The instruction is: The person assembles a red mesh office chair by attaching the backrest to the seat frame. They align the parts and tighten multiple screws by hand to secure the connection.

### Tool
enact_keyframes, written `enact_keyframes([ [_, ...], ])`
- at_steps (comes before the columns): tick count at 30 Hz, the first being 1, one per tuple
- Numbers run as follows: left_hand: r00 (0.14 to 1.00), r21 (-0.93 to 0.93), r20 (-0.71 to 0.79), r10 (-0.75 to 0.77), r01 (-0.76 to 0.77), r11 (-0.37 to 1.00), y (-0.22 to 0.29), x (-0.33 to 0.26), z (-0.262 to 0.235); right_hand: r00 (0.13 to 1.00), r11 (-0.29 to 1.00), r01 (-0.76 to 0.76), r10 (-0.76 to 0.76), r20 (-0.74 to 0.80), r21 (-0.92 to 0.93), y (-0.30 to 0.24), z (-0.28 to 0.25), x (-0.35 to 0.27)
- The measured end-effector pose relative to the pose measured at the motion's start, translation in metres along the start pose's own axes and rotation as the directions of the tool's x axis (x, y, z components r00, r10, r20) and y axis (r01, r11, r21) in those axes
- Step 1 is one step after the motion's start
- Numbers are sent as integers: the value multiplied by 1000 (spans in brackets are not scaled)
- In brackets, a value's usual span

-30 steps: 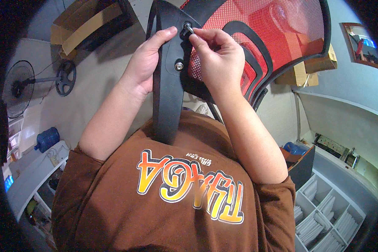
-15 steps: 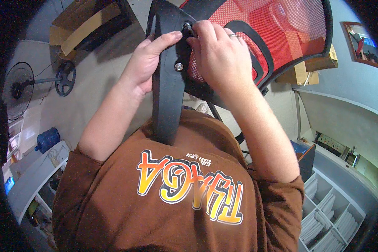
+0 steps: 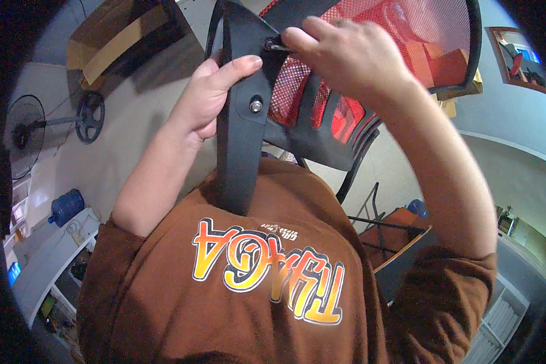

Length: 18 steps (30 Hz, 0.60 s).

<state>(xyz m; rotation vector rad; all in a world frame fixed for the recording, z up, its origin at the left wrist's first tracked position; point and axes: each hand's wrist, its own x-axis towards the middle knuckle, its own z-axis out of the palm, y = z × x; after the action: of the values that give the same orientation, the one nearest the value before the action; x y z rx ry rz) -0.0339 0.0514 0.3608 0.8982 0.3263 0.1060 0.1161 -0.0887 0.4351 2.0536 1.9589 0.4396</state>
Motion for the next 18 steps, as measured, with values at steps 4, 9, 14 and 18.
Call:
enact_keyframes([
  [4, 998, 1, -29, 56, -56, 998, -1, 0, 6, 976, 984, 157, -142, 163, -88, 31, -36, 23],
  [9, 999, -45, -32, 10, -11, 999, -4, -2, 8, 989, 897, 0, -66, 134, 443, 40, -44, 52],
  [14, 980, -40, -192, -55, 49, 998, -12, -3, -10, 970, 709, -234, 212, 116, 665, 4, -34, 46],
  [18, 973, -88, -229, -42, 22, 996, -2, -16, -1, 860, 396, -354, 493, 130, 847, -44, -33, 37],
])
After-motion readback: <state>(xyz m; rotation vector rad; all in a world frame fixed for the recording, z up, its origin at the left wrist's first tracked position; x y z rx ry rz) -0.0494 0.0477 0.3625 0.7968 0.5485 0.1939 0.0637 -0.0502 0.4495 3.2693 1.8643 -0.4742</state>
